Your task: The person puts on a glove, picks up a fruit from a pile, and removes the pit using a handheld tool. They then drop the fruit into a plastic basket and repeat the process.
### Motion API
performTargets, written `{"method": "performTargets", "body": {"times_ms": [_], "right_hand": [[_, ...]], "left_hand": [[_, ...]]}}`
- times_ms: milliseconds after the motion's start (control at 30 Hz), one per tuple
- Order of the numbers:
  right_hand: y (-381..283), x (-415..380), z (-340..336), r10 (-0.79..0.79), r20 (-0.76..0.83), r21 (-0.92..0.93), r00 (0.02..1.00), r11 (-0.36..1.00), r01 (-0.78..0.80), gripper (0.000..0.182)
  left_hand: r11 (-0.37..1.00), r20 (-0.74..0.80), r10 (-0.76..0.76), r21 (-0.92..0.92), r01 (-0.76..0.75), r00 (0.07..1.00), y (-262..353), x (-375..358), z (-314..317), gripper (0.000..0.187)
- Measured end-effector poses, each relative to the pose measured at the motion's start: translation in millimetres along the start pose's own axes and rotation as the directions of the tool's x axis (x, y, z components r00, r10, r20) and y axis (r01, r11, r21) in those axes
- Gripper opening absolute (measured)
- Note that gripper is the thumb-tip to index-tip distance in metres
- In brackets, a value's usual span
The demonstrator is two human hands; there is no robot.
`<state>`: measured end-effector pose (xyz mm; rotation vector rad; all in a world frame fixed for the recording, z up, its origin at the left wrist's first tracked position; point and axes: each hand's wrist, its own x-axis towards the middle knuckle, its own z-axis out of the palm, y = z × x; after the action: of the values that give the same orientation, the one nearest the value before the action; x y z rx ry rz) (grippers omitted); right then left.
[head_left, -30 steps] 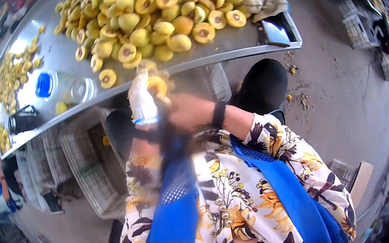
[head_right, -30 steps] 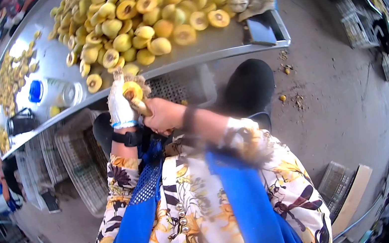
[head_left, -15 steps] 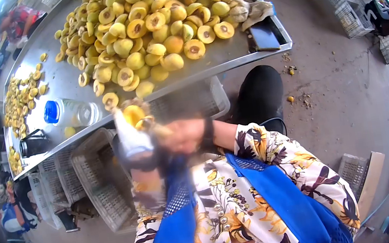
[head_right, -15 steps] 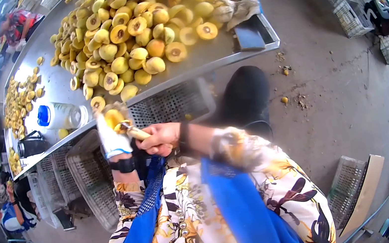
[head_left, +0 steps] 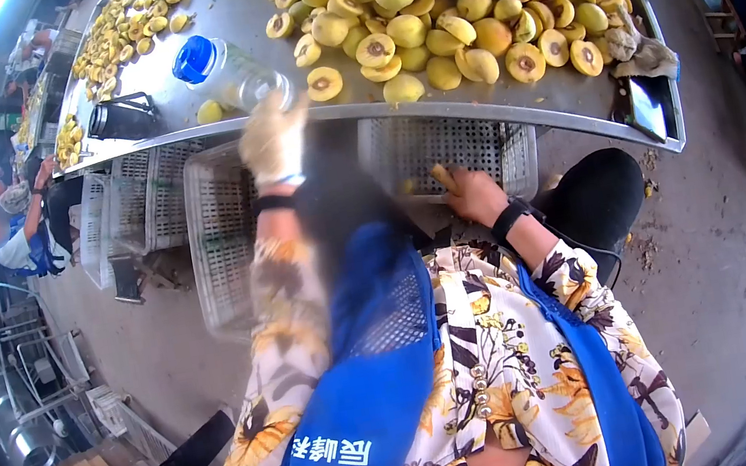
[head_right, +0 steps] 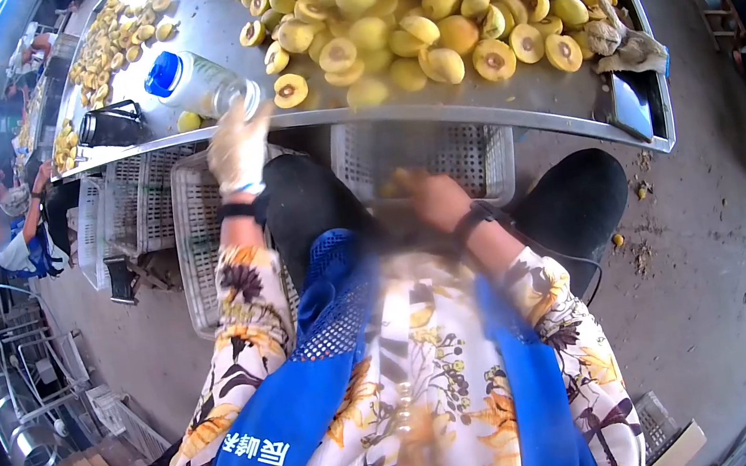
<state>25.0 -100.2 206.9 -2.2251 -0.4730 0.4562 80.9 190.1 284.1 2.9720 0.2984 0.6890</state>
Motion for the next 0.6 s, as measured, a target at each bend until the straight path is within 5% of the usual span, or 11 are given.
{"method": "performTargets", "body": {"times_ms": [67, 100, 133, 233, 367, 433, 467, 533, 600], "right_hand": [[-16, 0, -6, 0.036, -0.013, 0.128, 0.999, 0.991, -0.034, 0.029], [-20, 0, -8, 0.037, -0.022, 0.108, 0.999, 0.994, -0.034, 0.028], [-24, -1, -11, 0.040, -0.033, 0.088, 0.999, 0.995, -0.037, 0.028], [-31, -7, -18, 0.063, -0.095, 0.107, 0.994, 0.993, -0.052, 0.028], [-42, 3, -24, 0.008, -0.370, 0.167, 0.929, 0.984, 0.058, 0.032], [-38, 23, -27, 0.108, -0.360, 0.367, 0.927, 0.930, 0.034, 0.033], [-39, 32, -26, 0.111, -0.366, 0.490, 0.924, 0.867, 0.091, 0.031], [-44, 47, -23, 0.078, -0.415, 0.712, 0.906, 0.648, 0.271, 0.028], [-47, 45, -30, 0.112, -0.239, 0.759, 0.965, 0.641, 0.114, 0.028]], "left_hand": [[0.995, 0.219, 0.094, 0.007, -0.098, 0.971, 33, 22, 17, 0.047], [0.998, 0.342, 0.007, -0.057, 0.013, 0.940, 40, 32, 31, 0.049], [0.984, 0.404, 0.086, -0.176, -0.015, 0.911, 36, 45, 52, 0.051], [0.983, 0.608, 0.184, -0.097, -0.158, 0.772, 38, 69, 71, 0.061], [0.943, 0.319, 0.291, -0.253, -0.215, 0.902, 43, 56, 54, 0.052], [0.781, 0.093, 0.534, -0.435, -0.449, 0.840, 69, 41, 21, 0.041], [0.697, 0.038, 0.558, -0.563, -0.444, 0.829, 83, 27, 1, 0.039], [0.569, -0.056, 0.754, -0.442, -0.693, 0.655, 96, 7, -11, 0.044], [0.563, -0.056, 0.683, -0.594, -0.574, 0.728, 107, -17, -24, 0.048]]}}
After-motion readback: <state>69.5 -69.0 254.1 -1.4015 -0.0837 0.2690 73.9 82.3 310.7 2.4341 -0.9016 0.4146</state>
